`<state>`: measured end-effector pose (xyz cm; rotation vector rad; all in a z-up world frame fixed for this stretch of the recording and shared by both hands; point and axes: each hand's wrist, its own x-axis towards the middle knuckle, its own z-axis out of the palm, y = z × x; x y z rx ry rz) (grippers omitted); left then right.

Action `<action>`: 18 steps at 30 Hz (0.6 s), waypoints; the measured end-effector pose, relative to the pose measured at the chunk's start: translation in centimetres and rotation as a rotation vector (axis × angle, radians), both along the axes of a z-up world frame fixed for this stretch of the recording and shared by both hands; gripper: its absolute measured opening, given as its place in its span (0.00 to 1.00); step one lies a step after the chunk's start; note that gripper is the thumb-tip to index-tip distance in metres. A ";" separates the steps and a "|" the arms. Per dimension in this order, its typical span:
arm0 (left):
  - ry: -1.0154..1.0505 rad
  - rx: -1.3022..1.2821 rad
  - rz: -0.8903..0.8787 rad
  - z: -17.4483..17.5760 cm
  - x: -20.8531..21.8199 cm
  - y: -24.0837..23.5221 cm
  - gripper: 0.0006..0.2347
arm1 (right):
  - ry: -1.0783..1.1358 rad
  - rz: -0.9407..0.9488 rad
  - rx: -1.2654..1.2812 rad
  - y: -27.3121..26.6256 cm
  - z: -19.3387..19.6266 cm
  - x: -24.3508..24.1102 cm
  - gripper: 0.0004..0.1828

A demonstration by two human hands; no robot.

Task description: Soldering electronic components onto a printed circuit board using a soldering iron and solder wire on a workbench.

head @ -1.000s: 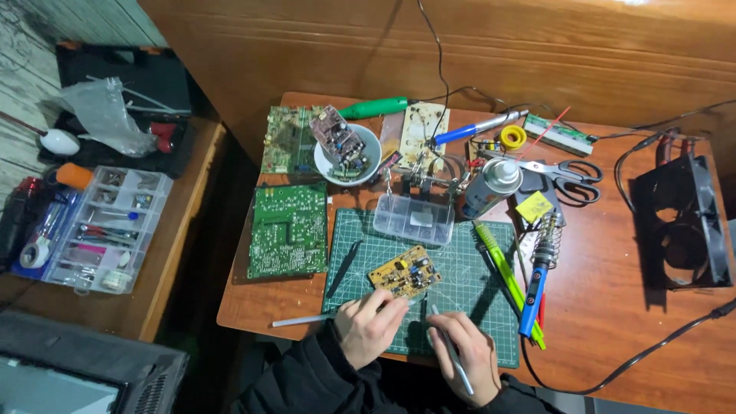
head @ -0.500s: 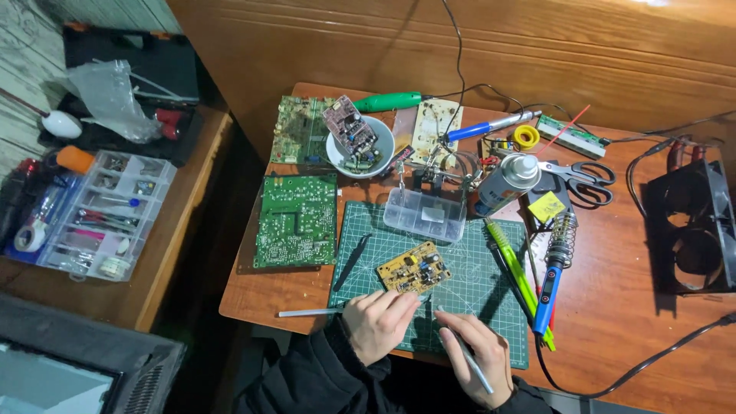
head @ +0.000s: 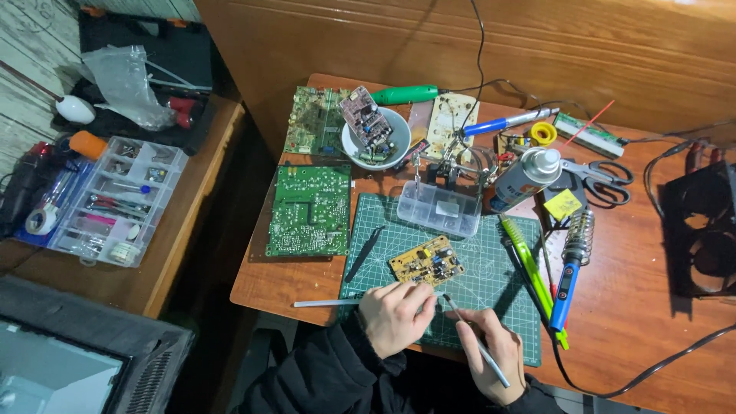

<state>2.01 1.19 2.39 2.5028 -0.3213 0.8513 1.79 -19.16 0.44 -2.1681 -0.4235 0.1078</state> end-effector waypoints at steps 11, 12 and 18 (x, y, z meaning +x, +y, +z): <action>0.013 0.058 0.009 0.1 0.0 -0.6 0.07 | -0.106 -0.037 0.078 -0.7 -1.2 -0.5 0.11; 0.009 0.056 0.029 0.0 0.0 -0.6 0.07 | -0.115 -0.055 0.081 -0.8 -1.3 -0.5 0.09; -0.030 0.027 0.026 -0.3 -0.1 -0.7 0.06 | -0.202 -0.046 0.100 -0.5 -0.2 -0.4 0.07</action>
